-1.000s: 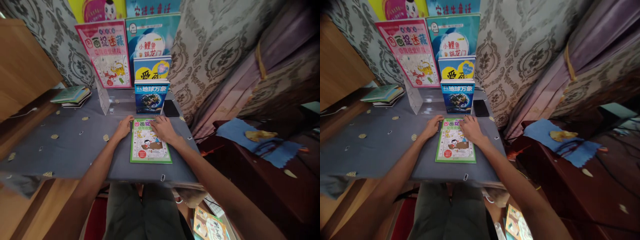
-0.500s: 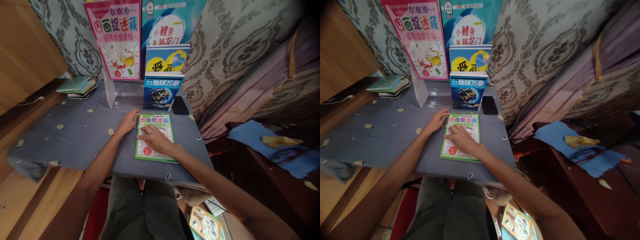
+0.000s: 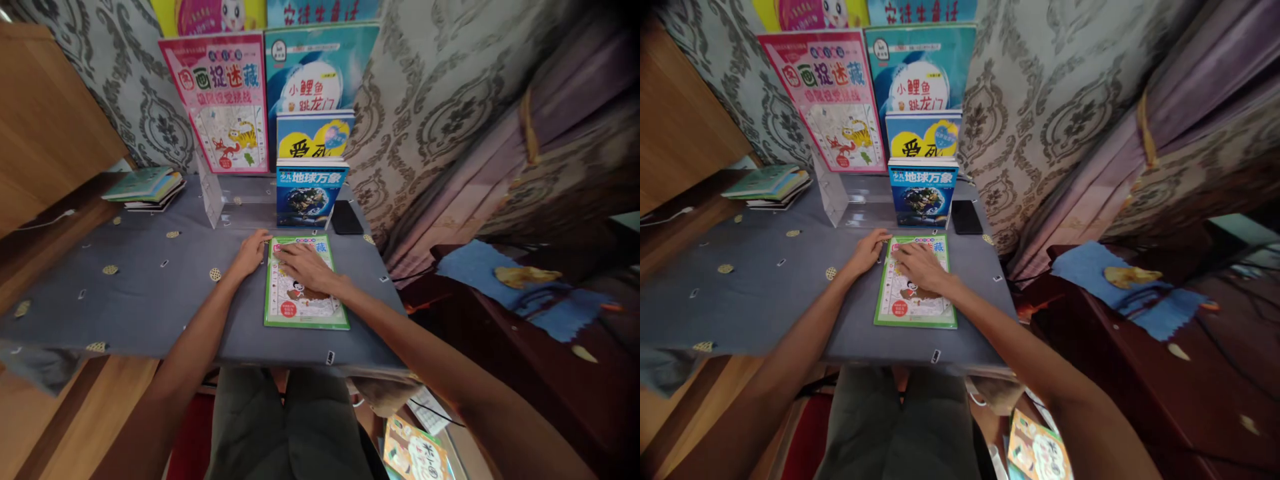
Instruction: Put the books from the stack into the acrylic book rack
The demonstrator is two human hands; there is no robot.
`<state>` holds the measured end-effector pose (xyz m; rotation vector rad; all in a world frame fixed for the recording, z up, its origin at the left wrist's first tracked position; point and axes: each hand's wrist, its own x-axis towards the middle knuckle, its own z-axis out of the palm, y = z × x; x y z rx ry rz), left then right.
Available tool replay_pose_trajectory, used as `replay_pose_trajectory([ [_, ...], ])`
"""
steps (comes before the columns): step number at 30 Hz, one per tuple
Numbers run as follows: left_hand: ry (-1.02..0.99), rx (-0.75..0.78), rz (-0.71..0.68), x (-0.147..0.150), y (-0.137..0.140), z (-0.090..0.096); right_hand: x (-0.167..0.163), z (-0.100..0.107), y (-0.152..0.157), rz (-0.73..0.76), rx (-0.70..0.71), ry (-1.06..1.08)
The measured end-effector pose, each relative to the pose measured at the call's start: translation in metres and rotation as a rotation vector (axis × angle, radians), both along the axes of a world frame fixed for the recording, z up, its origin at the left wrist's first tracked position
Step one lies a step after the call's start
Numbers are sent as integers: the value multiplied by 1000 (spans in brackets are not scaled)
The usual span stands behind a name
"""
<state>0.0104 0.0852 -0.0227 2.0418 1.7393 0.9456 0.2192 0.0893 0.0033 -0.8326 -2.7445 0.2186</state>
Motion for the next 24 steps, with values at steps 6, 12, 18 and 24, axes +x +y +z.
replay_pose_trajectory([
  [6, 8, 12, -15, 1, 1, -1, 46, -10, 32, -374, 14, 26],
  [12, 85, 10, -21, 1, -4, 2, 82, -26, 43, -373, -81, 171],
  [18, 312, 58, -118, 26, -13, 15, 84, -32, 52, -342, -94, 227],
  [24, 382, -8, -531, 90, -52, 26, 85, -33, 51, -325, -74, 214],
])
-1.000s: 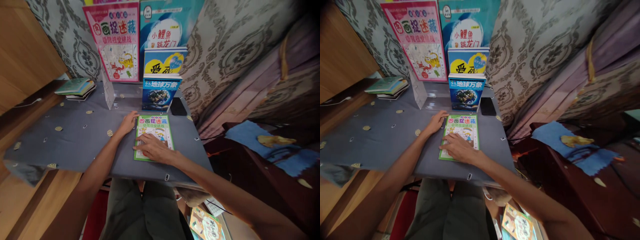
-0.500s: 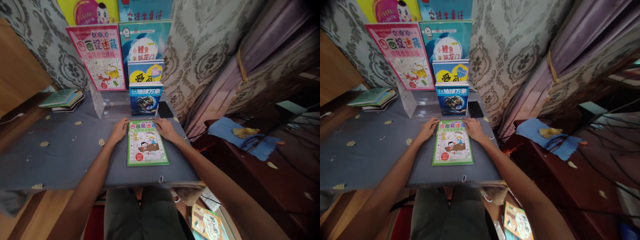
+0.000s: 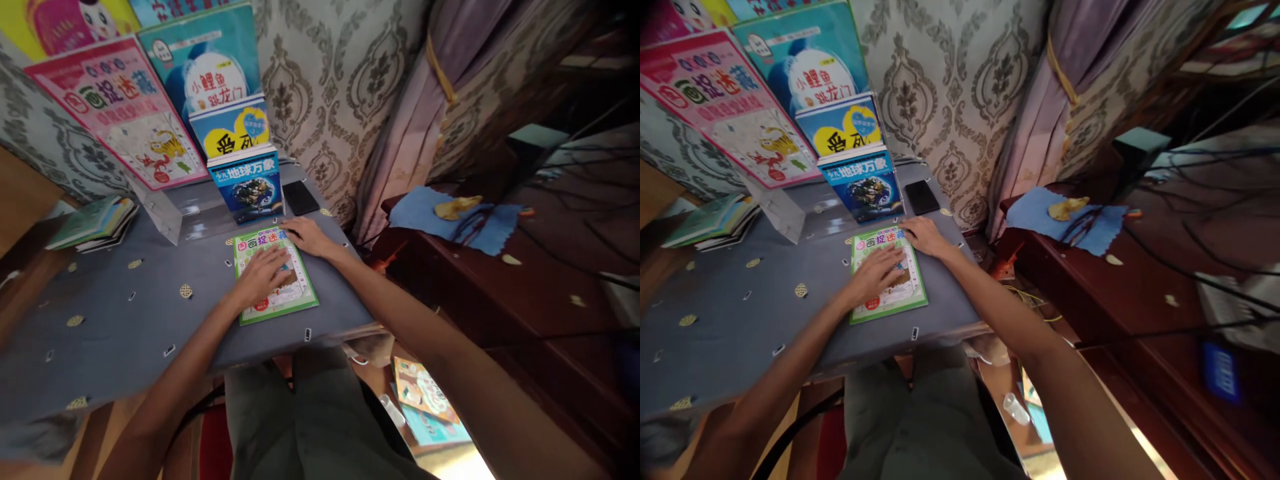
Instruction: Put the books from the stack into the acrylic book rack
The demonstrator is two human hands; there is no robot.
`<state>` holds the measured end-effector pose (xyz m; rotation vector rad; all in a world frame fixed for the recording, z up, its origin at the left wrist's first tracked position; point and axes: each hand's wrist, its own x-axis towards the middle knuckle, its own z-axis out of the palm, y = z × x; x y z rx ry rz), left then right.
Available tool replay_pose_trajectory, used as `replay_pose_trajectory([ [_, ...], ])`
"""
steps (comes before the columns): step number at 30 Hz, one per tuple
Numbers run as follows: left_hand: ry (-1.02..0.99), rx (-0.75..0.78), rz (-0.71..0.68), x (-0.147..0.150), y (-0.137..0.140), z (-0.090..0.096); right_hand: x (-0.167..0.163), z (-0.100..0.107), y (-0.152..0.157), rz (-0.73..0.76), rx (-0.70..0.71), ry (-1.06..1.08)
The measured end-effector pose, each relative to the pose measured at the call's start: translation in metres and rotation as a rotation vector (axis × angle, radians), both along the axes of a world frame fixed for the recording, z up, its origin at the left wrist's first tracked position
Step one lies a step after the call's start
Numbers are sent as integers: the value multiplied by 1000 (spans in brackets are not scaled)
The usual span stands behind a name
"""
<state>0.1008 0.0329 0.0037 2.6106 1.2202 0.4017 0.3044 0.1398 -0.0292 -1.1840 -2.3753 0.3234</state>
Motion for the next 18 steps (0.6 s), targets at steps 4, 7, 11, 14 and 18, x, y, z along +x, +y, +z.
replay_pose_trajectory([
  [4, -12, -80, -271, 27, -51, 7, 1, 3, -3, 5, -6, -12],
  [7, 17, -117, -356, 32, -76, 13, 0, 4, -4, 8, -2, -6],
  [11, -17, -208, -354, 28, -79, 22, -1, 3, -8, -9, 9, 20],
  [14, -108, -233, -273, 20, -62, 23, -1, 1, -10, -37, -3, 66],
  [18, -148, -28, 23, 3, -27, 12, -1, -1, -12, -100, -22, 114],
])
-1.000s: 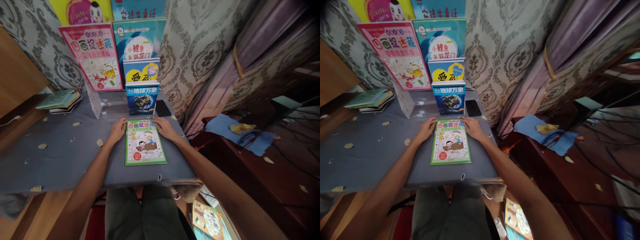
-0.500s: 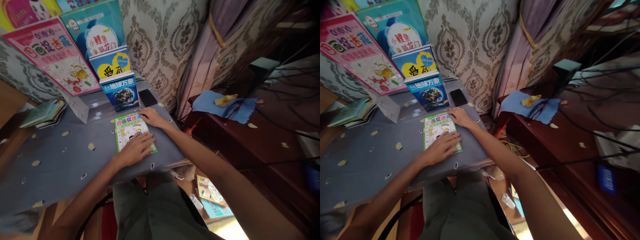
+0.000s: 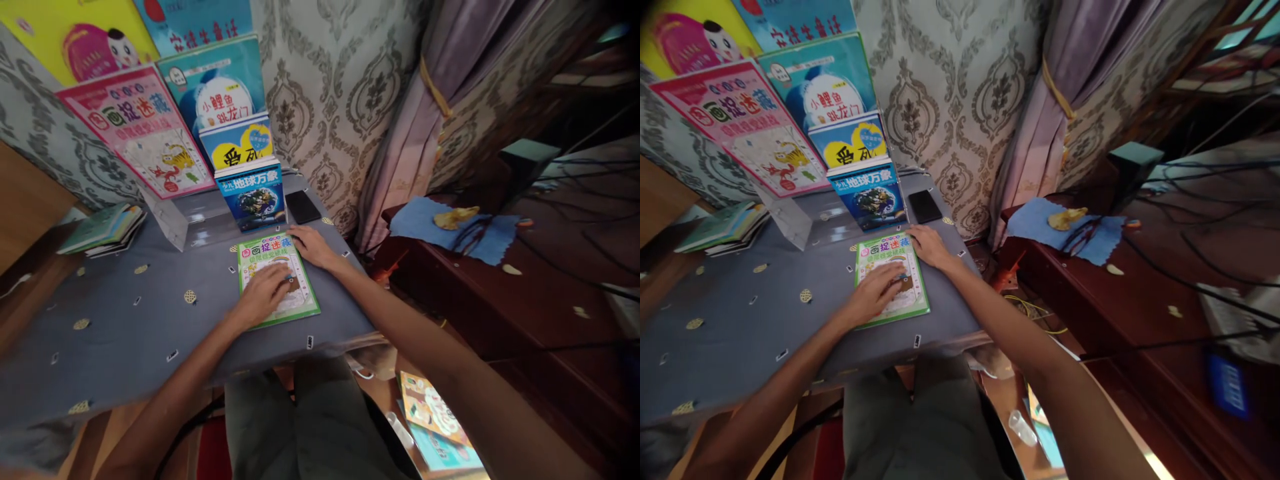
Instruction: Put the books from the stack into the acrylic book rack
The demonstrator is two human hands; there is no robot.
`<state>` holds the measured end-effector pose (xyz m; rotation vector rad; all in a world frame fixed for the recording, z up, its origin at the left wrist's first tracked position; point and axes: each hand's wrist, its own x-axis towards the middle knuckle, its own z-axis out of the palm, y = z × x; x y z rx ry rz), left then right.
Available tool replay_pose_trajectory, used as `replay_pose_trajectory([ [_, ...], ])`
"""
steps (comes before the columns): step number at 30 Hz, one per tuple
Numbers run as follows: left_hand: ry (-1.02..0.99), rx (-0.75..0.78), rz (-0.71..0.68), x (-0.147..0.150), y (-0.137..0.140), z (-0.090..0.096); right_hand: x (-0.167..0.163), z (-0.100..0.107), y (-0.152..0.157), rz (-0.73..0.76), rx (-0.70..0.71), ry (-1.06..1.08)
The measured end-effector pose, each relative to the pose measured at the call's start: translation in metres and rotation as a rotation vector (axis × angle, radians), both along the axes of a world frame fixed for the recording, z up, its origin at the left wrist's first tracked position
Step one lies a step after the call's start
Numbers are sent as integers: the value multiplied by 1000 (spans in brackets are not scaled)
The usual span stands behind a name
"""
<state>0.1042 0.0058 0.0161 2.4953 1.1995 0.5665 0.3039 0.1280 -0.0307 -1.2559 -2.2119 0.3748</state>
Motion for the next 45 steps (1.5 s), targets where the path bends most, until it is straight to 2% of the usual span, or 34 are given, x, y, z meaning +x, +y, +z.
replay_pose_trajectory([
  [4, 96, 78, 316, -15, 31, -11, 1, -3, 0, -42, 1, 0],
  [7, 169, 92, 531, -24, 41, -15, 1, -4, -1, -60, 5, 3],
  [10, 191, 91, 654, -32, 43, -18, 0, -5, -4, -66, 17, 14],
  [13, 128, 84, 654, -40, 45, -21, -5, -6, -7, -68, 29, 30],
  [18, -133, 39, 602, -56, 54, -29, -10, -6, -11, -64, 37, 61],
  [21, -207, 7, 611, -63, 58, -33, -9, -4, -12, -57, 34, 84],
  [28, 45, 110, 645, -56, 50, -32, -8, -4, -14, -24, 11, 173],
  [32, 114, 128, 650, -50, 45, -32, -8, -7, -13, -29, -38, 269],
  [41, 198, 152, 631, -48, 43, -33, -16, -10, -10, -23, -277, 673],
  [45, 190, 153, 625, -49, 43, -33, -15, -9, -9, -112, -416, 885],
])
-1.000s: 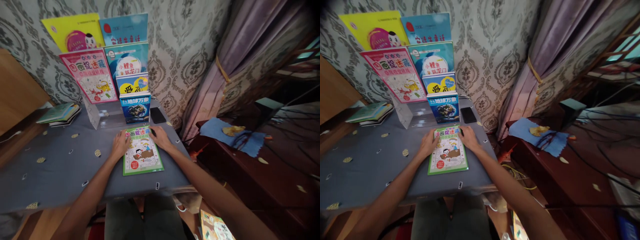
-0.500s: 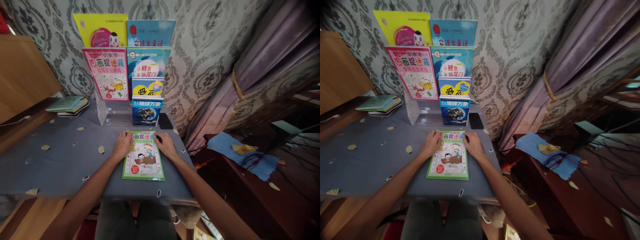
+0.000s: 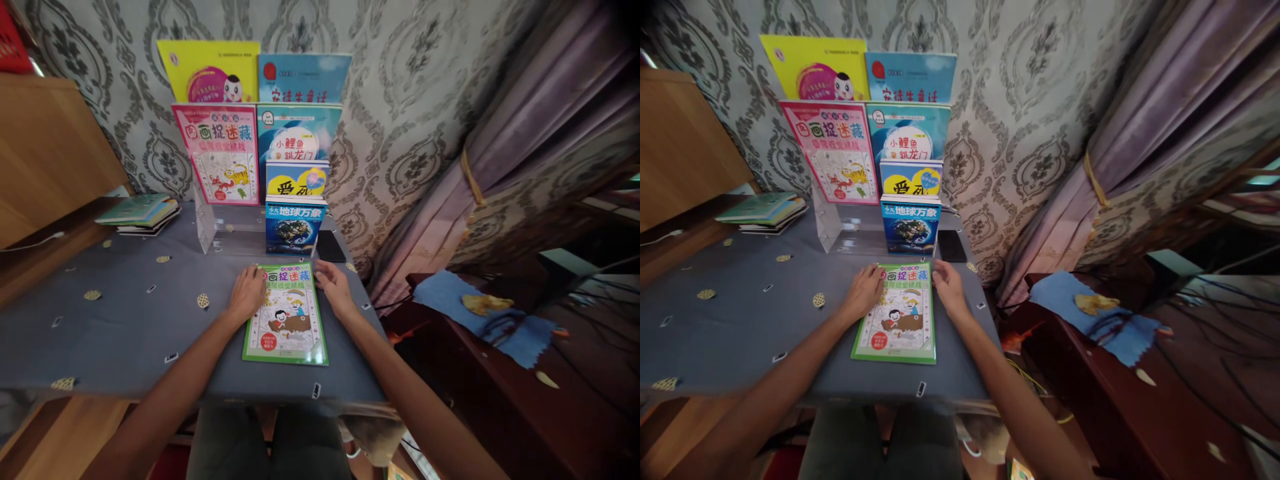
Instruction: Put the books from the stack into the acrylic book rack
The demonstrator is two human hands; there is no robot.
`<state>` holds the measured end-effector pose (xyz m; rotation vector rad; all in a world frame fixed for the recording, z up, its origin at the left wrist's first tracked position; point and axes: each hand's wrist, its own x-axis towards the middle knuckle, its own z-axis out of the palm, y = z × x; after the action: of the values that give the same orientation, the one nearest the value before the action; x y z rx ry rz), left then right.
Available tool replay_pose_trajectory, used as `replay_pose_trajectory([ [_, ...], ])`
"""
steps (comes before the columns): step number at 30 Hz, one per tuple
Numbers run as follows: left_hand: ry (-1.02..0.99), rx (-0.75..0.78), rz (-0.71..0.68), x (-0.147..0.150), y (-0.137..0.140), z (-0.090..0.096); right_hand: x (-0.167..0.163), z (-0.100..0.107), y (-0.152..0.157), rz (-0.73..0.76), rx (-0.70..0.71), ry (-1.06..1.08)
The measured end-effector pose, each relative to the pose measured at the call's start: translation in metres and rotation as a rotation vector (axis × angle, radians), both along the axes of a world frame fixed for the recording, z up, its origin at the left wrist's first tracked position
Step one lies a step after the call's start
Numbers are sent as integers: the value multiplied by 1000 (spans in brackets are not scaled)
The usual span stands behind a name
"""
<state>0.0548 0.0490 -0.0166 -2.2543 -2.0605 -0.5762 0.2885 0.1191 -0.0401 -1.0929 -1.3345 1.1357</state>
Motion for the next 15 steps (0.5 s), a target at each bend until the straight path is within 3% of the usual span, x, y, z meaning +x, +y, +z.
replay_pose_trajectory([
  [3, -22, 4, -22, -4, 1, -2, 3, 4, 1, 2, -117, 95],
  [8, -56, -22, -118, -17, 6, 2, 0, 17, -6, 130, -224, 152],
  [12, 24, -97, -104, -19, 8, 20, -6, 30, -20, 293, -250, 149],
  [15, 18, -120, -86, -3, 3, 35, -11, 36, -27, 417, -261, 116],
])
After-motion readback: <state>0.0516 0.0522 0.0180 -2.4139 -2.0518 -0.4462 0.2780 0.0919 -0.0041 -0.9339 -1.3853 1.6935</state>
